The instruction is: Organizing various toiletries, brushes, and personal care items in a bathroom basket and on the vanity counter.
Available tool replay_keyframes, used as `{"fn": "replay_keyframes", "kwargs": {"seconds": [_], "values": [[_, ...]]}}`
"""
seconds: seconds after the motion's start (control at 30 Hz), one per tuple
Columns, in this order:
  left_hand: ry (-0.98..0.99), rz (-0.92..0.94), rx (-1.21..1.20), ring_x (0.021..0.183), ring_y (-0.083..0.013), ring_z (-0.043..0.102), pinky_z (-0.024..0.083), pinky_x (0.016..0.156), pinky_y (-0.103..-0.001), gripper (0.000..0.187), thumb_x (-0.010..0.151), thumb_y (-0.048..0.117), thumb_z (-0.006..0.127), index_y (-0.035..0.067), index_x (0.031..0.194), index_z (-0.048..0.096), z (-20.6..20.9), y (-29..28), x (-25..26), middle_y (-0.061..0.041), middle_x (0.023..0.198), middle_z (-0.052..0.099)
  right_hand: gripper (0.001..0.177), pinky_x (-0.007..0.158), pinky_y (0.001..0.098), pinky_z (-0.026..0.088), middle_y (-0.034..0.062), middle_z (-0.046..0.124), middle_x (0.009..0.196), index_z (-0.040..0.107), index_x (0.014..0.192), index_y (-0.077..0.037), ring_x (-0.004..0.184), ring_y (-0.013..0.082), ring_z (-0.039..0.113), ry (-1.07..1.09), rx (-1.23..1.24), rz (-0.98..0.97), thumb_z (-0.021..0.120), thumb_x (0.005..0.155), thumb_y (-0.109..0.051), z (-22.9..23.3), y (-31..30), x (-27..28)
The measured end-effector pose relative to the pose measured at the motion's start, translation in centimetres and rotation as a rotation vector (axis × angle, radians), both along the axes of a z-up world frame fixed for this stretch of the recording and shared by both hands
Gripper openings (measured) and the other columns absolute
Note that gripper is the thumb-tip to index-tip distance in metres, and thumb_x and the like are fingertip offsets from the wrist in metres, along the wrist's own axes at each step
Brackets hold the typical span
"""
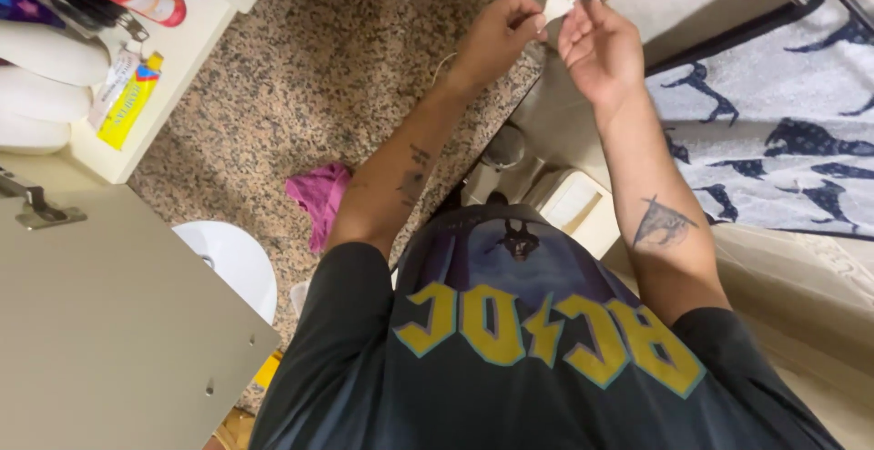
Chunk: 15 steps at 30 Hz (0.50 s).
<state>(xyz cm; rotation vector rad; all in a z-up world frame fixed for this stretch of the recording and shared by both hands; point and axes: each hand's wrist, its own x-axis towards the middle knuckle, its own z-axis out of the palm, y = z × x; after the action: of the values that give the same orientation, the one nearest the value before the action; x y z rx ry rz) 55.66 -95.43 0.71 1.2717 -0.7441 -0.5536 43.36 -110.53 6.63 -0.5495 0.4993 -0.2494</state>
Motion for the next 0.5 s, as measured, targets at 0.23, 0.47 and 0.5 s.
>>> {"fn": "replay_keyframes", "kwargs": {"seconds": [0.23,0.47,0.5], "values": [[-0.008,0.027,0.193,0.077,-0.0107,0.071,0.055,0.071,-0.027,0.004,0.098,0.006,0.068,0.003,0.097,0.066,0.8,0.2,1.2,-0.006,0.084,0.076,0.028,0.071,0.0291,0.051,-0.001,0.066,0.089,0.065,0.105,-0.007,0.072,0.0125,0.058,0.079,0.11,0.068,0.054,0.109,-0.033,-0.7,-0.2,0.8],[-0.074,0.048,0.327,0.077,-0.0138,0.075,0.057,0.068,-0.03,0.009,0.094,0.008,0.07,0.004,0.094,0.062,4.8,1.1,0.2,-0.005,0.085,0.077,0.036,0.057,0.0254,0.041,-0.0049,0.058,0.077,0.068,0.102,-0.009,0.064,0.0091,0.049,0.305,-0.597,-0.013,0.057,0.109,-0.042,2.0,0.5,0.2],[-0.071,0.035,0.364,0.077,-0.0143,0.074,0.057,0.067,-0.031,0.01,0.096,0.009,0.068,0.005,0.093,0.06,5.2,1.0,0.0,-0.005,0.085,0.076,0.037,0.057,0.024,0.041,-0.0048,0.057,0.075,0.068,0.1,-0.009,0.063,0.0082,0.047,0.343,-0.809,0.003,0.058,0.11,-0.043,2.4,0.1,0.1]]}}
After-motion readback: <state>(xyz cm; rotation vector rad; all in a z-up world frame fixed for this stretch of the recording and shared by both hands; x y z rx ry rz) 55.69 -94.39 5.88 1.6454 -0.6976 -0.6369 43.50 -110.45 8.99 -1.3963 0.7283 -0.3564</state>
